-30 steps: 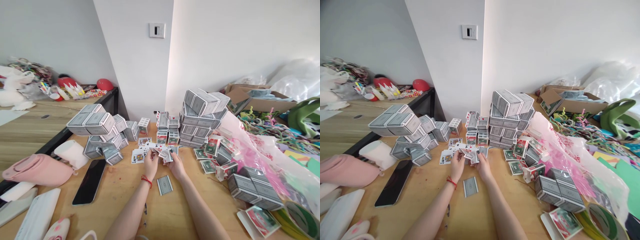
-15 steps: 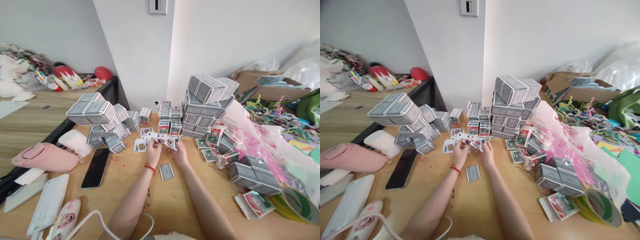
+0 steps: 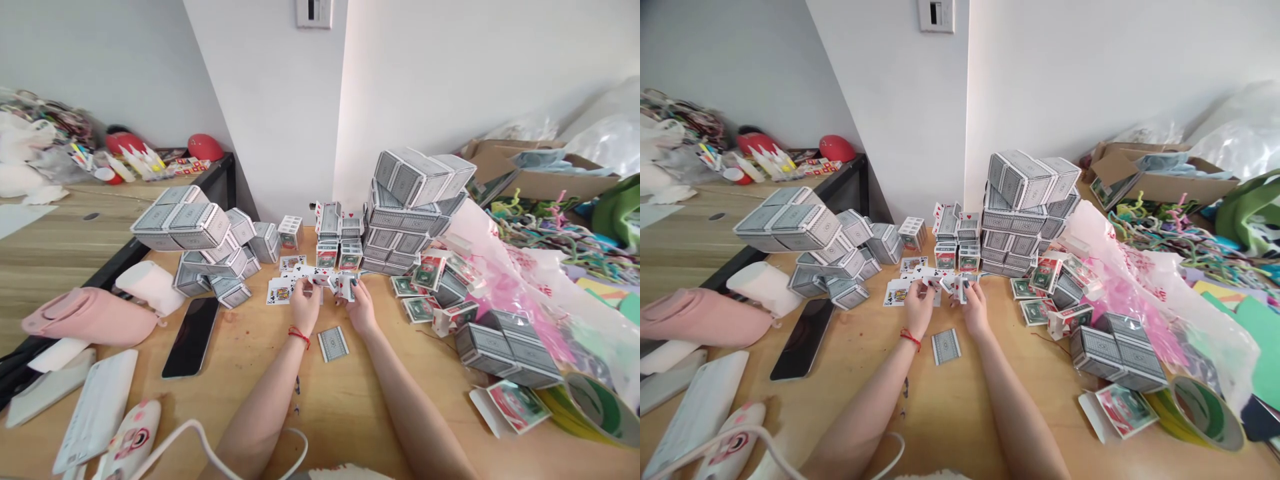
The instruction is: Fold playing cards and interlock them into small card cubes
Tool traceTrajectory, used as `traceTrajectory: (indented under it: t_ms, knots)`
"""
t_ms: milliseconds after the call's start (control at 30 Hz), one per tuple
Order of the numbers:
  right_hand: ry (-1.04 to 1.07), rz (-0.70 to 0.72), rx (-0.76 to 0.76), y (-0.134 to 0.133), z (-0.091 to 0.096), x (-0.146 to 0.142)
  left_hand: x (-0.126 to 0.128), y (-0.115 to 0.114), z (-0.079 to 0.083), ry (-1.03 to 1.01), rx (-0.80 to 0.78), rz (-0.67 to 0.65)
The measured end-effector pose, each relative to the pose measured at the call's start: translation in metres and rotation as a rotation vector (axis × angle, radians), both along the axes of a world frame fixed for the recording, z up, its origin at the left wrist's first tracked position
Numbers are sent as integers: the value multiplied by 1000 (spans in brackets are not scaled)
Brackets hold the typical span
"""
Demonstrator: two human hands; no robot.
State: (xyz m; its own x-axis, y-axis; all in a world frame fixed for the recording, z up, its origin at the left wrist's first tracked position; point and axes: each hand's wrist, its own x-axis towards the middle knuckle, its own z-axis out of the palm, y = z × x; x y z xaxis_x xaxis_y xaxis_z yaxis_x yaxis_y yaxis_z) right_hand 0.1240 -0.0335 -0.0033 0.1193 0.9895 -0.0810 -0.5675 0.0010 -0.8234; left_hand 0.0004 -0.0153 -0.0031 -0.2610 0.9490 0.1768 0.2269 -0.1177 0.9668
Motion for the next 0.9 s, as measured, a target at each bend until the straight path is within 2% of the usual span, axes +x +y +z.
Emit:
traceTrajectory:
  t_ms: [567,700,900]
  knots:
    - [33,30,-5,-2,6,2,2,-2,2,18,-14,-20]
    - [28,-14,-9,-1,4,1,2,-4,4,39,5,-113]
    - [-115,-113,-56,4,-4,-2,2,-6,9,77,56,-312]
